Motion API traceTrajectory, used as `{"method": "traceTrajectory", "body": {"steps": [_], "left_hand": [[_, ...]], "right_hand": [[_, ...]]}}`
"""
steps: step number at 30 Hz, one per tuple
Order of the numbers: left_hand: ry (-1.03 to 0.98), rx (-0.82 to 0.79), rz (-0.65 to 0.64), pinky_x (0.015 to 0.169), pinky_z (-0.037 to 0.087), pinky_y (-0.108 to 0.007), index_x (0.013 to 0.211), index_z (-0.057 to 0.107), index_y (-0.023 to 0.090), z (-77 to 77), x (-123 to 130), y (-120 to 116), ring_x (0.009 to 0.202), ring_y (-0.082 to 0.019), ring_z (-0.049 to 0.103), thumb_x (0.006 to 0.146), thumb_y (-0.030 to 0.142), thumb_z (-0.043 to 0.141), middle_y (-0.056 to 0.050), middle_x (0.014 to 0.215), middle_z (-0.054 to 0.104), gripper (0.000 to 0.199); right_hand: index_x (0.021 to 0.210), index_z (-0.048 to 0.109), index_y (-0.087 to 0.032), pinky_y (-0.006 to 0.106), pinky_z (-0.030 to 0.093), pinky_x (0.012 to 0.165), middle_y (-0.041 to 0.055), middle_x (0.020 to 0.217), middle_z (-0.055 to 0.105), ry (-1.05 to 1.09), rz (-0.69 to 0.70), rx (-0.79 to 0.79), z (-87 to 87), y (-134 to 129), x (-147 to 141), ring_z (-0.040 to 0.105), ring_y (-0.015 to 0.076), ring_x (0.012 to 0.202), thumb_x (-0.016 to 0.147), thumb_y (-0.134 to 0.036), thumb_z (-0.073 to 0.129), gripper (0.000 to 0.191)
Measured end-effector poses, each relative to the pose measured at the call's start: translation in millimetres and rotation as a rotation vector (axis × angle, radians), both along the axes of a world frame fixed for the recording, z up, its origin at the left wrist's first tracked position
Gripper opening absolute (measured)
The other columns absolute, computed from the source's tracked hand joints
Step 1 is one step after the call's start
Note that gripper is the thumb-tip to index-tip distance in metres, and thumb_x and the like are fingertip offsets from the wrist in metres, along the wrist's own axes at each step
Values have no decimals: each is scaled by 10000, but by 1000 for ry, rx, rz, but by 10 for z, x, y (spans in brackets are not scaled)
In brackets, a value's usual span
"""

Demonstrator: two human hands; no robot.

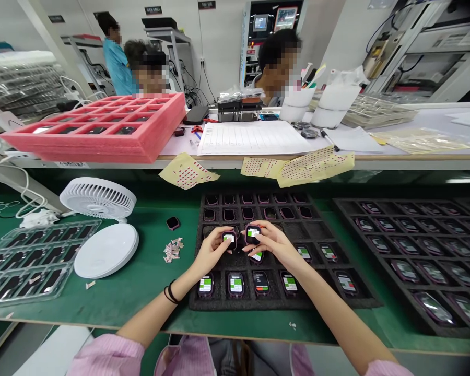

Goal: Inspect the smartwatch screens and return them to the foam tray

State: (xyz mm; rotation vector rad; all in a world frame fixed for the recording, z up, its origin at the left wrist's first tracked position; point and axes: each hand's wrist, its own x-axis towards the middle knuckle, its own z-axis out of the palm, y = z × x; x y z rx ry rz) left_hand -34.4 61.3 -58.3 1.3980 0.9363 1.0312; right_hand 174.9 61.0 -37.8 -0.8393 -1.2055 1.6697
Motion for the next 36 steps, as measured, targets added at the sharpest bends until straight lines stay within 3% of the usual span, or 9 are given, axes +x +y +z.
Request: {"method": "traceTrajectory", "body": {"steps": [3,18,27,36], "left_hand": [[6,14,-2,670,532,-248,1147,540,171,-34,0,6,836,-144,577,837,386,597,-91,1113,589,381],[13,17,-34,565,490,-211,1165,561,174,-7,1,-8,798,-149,591,865,458,541,-102,1107,604,414],[34,32,-44,674,528,-250,1157,533,168,-72,1,-5,828,-149,586,842,424,599,-84,1055,602,411],[8,21,-37,577,500,-209,1148,549,167,-33,-2,-4,822,-151,588,871,478,525,-100,1101,594,417]], "right_hand": [[1098,532,-233,401,611,673,81,1075,688,3,-5,-1,1,-3,-4,732,243,748,811,-383,657,348],[1051,533,-218,343,605,602,77,1021,707,-26,-39,11,-1,-2,-10,726,209,654,818,-377,647,304],[1059,549,-204,351,596,598,91,996,719,23,-29,-6,-24,4,4,726,223,666,832,-408,616,313],[1063,549,-207,351,596,604,85,1002,716,29,-28,0,-35,-1,5,728,225,677,835,-400,614,306]]}}
